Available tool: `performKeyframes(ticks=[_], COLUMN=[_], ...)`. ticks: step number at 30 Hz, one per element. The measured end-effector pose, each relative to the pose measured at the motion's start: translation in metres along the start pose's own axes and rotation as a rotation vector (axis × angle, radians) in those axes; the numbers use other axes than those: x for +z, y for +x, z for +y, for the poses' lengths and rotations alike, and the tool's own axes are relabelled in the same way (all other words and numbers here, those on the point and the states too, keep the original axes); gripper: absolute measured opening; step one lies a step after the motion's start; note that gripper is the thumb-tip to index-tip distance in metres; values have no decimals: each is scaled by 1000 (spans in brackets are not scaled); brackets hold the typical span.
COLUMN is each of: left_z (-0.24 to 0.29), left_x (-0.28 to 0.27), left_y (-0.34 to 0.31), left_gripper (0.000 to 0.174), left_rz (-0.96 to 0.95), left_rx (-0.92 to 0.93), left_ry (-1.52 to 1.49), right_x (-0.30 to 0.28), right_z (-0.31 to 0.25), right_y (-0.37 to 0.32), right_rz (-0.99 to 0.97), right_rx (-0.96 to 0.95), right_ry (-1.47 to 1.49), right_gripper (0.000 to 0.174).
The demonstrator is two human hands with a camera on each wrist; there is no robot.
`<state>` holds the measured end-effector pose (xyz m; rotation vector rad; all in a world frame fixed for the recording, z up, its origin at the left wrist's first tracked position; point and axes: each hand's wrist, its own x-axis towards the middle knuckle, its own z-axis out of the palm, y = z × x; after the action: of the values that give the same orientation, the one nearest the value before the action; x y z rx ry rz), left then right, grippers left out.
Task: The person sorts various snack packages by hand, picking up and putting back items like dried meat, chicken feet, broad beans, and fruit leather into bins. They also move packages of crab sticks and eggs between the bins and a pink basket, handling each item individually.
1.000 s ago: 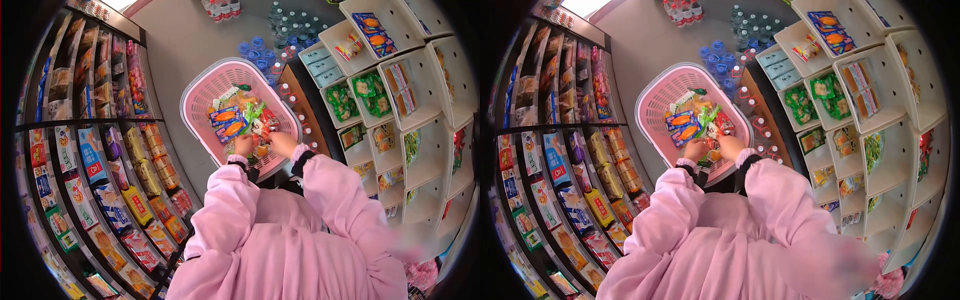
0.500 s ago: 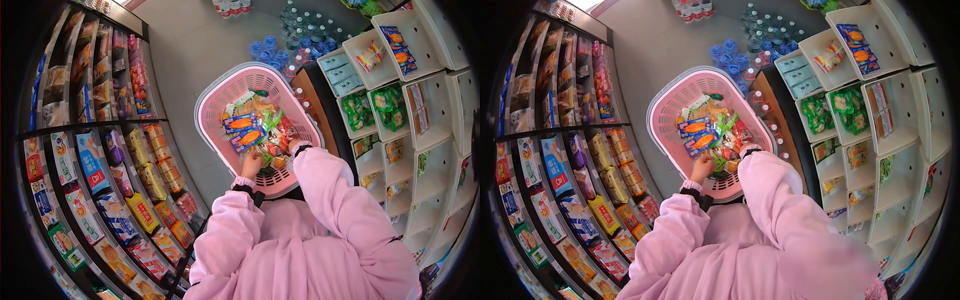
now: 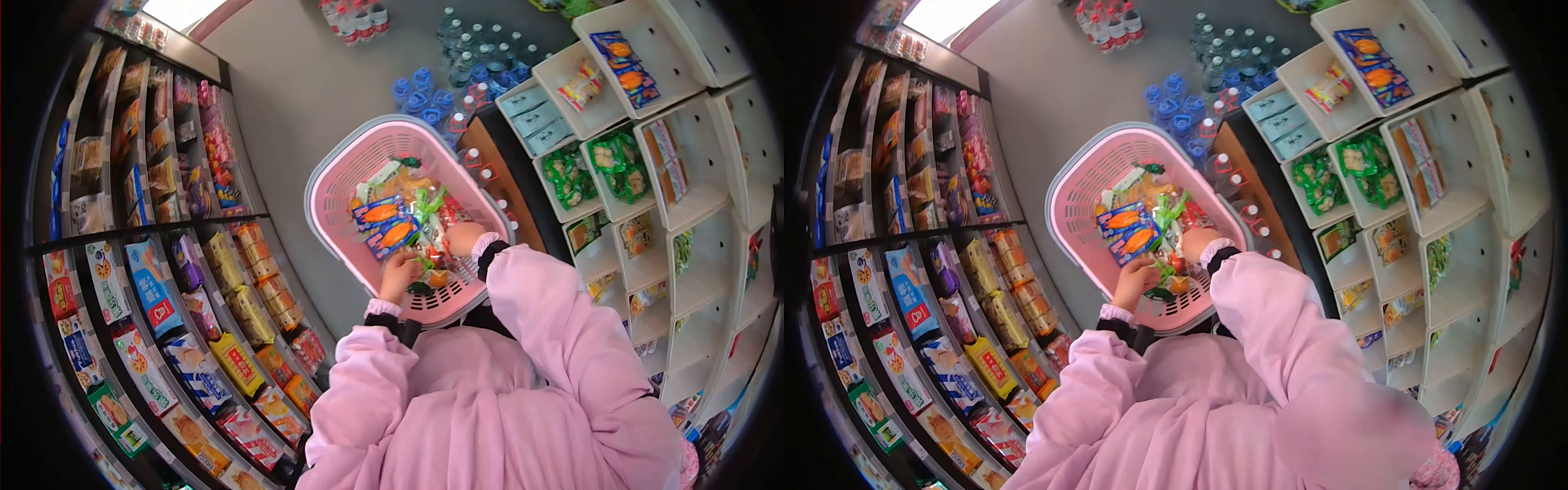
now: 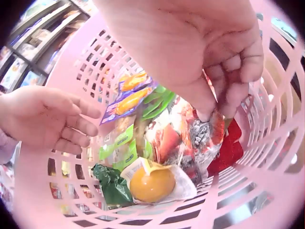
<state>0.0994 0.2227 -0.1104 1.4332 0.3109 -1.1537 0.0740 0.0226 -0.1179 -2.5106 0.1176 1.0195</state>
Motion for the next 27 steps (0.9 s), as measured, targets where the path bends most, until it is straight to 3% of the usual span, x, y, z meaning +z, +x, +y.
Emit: performKeyframes(ticks=[3, 6, 9, 12, 17, 22, 23, 27], left_z=[7, 25, 43, 54, 81, 107, 106, 104], left_x=[1, 14, 40, 68, 132, 218, 234, 293], left_y=[-10, -35, -69, -101, -146, -206, -212, -232], left_gripper=[29, 27, 23, 22, 47, 50, 50, 48], left_rz=[-37, -32, -158, -223, -291, -386, -417, -655], left_rx=[38, -74, 12, 346, 667, 710, 824, 969], left_ry=[25, 49, -197, -190, -36, 6, 52, 84], right_x=[-32, -40, -64, -65, -67, -68, -67, -58], right_z=[-10, -7, -16, -13, -9, 18, 22, 39], right_y=[-42, -77, -135, -181, -258, -340, -360, -424], right_rz=[76, 242, 340, 551, 923, 1168, 1207, 1330], right_rx=[-111, -291, -417, -511, -491, -458, -448, -413], right_ry=[137, 369, 603, 652, 749, 738, 816, 1039], right_gripper=[15, 15, 18, 18, 19, 15, 15, 14])
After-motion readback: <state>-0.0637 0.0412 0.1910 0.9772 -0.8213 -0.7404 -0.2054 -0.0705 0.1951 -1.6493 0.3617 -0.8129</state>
